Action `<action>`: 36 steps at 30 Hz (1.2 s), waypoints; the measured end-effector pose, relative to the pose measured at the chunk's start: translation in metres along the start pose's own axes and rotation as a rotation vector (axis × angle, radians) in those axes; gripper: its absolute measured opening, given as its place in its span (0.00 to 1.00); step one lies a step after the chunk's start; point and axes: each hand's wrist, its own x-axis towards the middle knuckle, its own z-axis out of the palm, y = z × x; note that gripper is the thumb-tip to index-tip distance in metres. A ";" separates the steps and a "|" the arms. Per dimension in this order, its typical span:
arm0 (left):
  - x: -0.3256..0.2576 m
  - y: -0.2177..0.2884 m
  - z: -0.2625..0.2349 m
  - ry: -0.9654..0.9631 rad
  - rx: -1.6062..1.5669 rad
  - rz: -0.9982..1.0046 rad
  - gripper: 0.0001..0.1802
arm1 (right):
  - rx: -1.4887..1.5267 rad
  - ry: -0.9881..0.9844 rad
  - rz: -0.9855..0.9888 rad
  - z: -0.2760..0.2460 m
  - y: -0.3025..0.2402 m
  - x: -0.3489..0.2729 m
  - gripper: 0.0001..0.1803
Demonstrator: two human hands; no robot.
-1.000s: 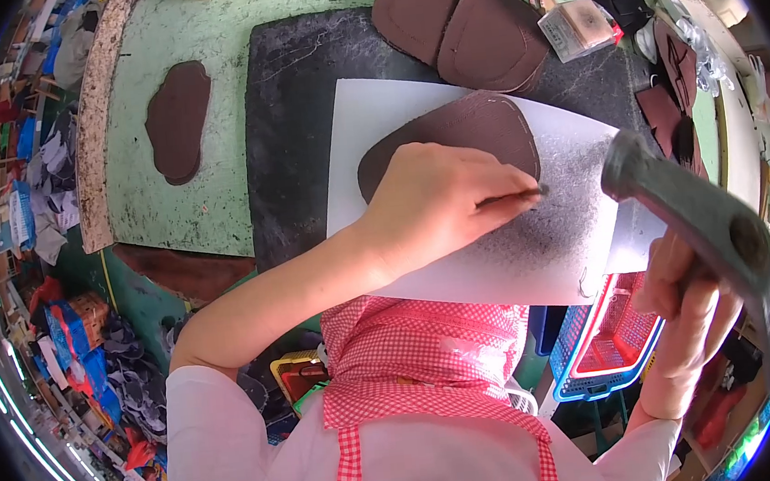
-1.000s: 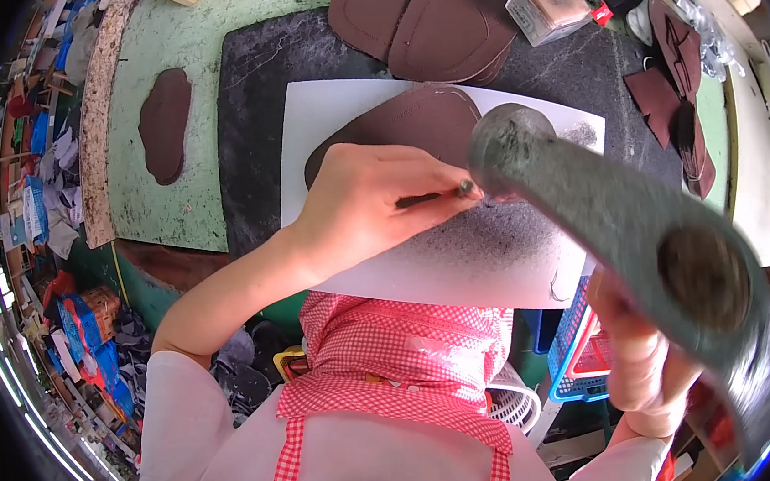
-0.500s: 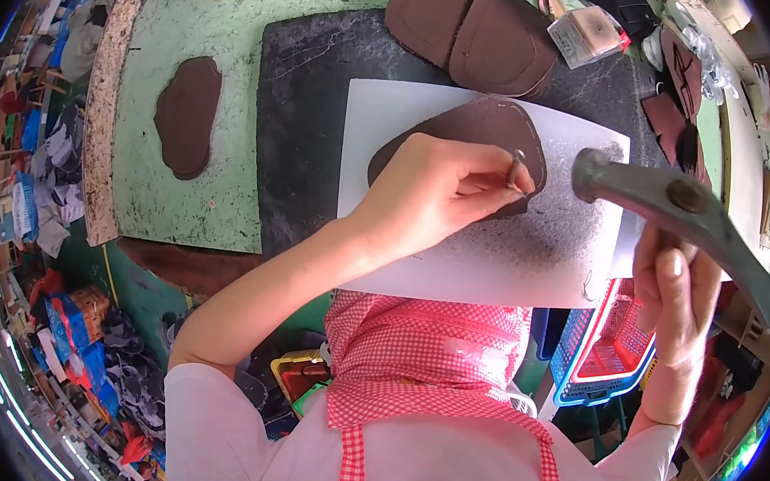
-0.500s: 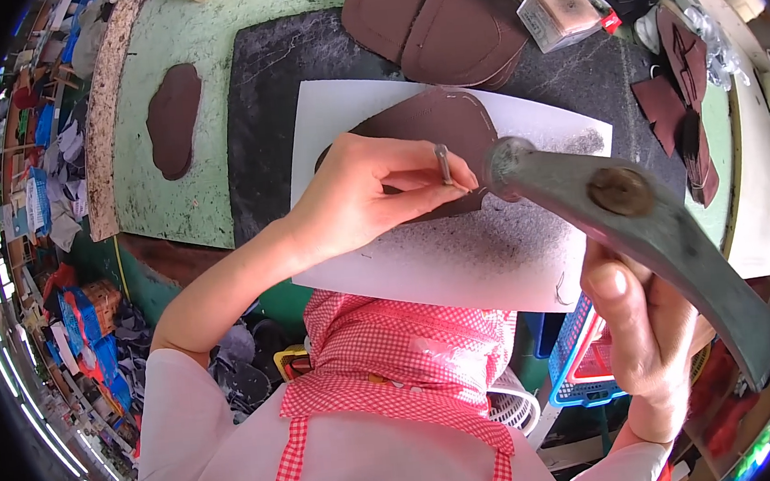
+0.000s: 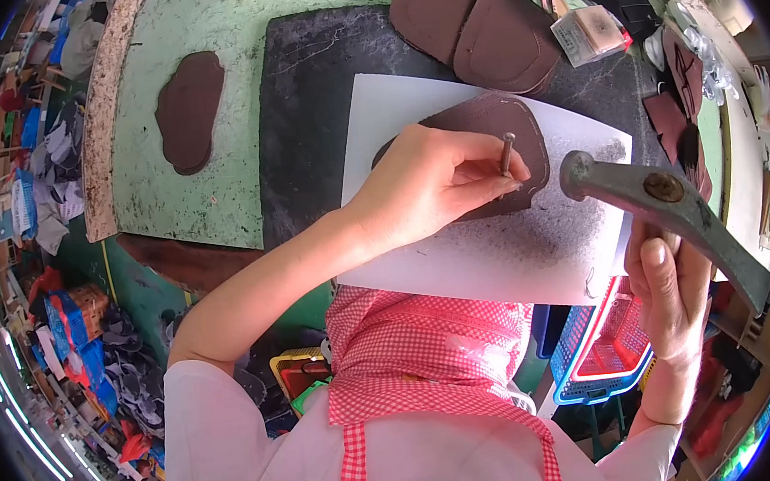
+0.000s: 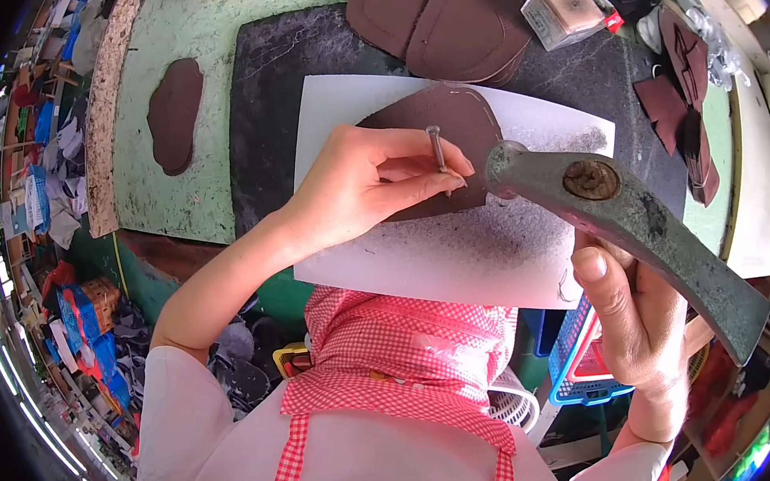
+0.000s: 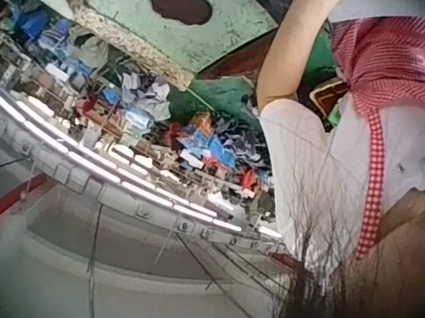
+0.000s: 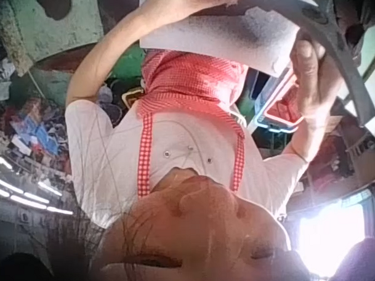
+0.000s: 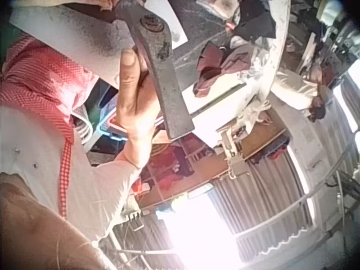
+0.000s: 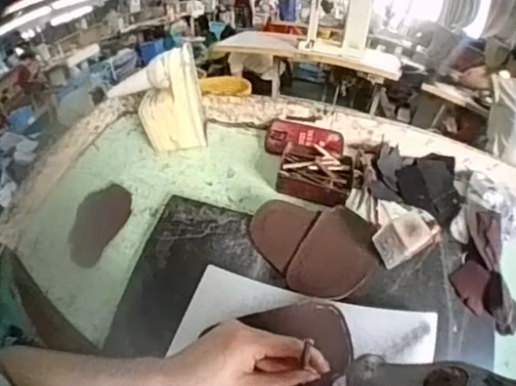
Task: The recorder is hammering holes into shoe components using a punch and a hammer.
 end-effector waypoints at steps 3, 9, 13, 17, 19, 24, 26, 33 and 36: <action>-0.002 0.000 0.001 0.017 0.053 0.004 0.06 | 0.023 -0.015 -0.009 -0.002 -0.004 0.001 0.19; -0.009 0.010 0.006 0.005 0.501 0.246 0.05 | -0.173 0.036 0.041 -0.005 0.000 -0.021 0.25; -0.007 0.003 -0.004 0.034 -0.005 -0.088 0.06 | -0.284 -0.035 0.025 0.012 -0.015 0.008 0.14; -0.004 0.001 -0.003 0.006 0.017 -0.035 0.06 | -0.061 0.052 -0.071 0.003 -0.014 0.006 0.17; -0.008 0.001 -0.003 0.000 0.125 0.021 0.06 | -0.144 0.261 -0.163 0.019 -0.012 0.010 0.30; -0.016 0.008 -0.001 0.007 0.615 0.324 0.07 | -0.287 -0.066 -0.077 0.013 -0.023 0.006 0.18; -0.015 0.004 -0.004 0.015 0.399 0.191 0.06 | -0.269 -0.054 -0.087 0.018 -0.003 0.004 0.16; -0.014 -0.001 -0.006 0.032 0.200 0.107 0.07 | 0.020 0.079 0.018 0.006 -0.020 -0.003 0.21; -0.015 0.010 -0.002 -0.006 0.456 0.259 0.08 | -0.070 -0.033 -0.022 -0.005 -0.020 -0.011 0.22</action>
